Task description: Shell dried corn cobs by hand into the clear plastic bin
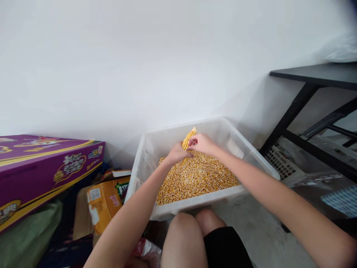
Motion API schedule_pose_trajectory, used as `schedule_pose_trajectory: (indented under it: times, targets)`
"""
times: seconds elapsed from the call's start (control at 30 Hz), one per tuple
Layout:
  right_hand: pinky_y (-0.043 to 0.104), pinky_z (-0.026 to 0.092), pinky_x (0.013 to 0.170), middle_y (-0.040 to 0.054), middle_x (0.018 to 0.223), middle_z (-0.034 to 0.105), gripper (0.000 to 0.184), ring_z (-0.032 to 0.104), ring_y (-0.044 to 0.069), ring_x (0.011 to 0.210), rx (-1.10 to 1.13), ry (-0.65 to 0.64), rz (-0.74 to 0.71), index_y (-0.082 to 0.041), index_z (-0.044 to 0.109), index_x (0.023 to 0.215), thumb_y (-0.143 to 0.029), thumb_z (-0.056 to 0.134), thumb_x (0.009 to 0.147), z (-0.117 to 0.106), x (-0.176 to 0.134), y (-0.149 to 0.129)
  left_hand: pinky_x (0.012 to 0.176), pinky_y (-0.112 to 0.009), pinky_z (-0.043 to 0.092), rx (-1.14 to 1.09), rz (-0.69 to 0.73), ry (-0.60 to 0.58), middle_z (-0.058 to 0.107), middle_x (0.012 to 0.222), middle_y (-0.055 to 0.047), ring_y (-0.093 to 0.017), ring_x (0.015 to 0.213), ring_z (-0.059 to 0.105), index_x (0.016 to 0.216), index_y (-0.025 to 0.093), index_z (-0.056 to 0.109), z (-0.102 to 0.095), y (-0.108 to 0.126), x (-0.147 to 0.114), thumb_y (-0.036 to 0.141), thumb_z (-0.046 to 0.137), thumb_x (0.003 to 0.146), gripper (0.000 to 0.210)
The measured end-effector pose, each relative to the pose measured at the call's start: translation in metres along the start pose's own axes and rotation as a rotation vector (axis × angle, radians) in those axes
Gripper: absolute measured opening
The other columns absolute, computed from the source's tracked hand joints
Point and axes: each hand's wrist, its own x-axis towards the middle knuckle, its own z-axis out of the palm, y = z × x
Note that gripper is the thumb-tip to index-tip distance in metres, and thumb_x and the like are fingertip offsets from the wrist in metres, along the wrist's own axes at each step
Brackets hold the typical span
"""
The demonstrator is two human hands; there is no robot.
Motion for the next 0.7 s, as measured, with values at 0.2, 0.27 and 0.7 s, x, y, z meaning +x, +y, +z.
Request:
schedule_pose_trajectory:
  times: [0.2,0.27,0.7]
  targets:
    - [0.024,0.037,0.065,0.005,0.081,0.066,0.014,0.057,0.015,0.072,-0.093,0.124,0.012,-0.018,0.064,0.085,-0.029,0.06,0.079,0.012,-0.009,-0.015,0.059,-0.026,0.043,0.125,-0.127,0.213,0.066,0.094,-0.007,-0.023,0.081,0.063,0.108,0.018,0.049,0.005,0.007,-0.009,0.043,0.07,0.059,0.059]
    - [0.025,0.037,0.064,0.0049,0.08,0.066,0.011,0.057,0.016,0.071,-0.086,0.228,0.026,-0.018,0.063,0.084,-0.026,0.057,0.08,0.022,-0.01,-0.02,0.063,-0.028,0.044,0.183,-0.135,0.326,0.066,0.096,-0.008,-0.026,0.086,0.063,0.111,0.02,0.048,0.005,0.01,-0.013,0.046,0.065,0.064,0.057]
    - [0.024,0.033,0.053,-0.0004,0.061,0.055,0.042,0.05,0.013,0.056,0.112,-0.24,0.118,-0.017,0.056,0.086,-0.051,0.031,0.09,-0.006,-0.008,0.0,0.065,-0.026,0.043,0.107,-0.076,0.385,0.065,0.102,-0.007,-0.023,0.089,0.062,0.114,0.021,0.045,-0.005,0.001,-0.006,0.049,0.073,0.055,0.071]
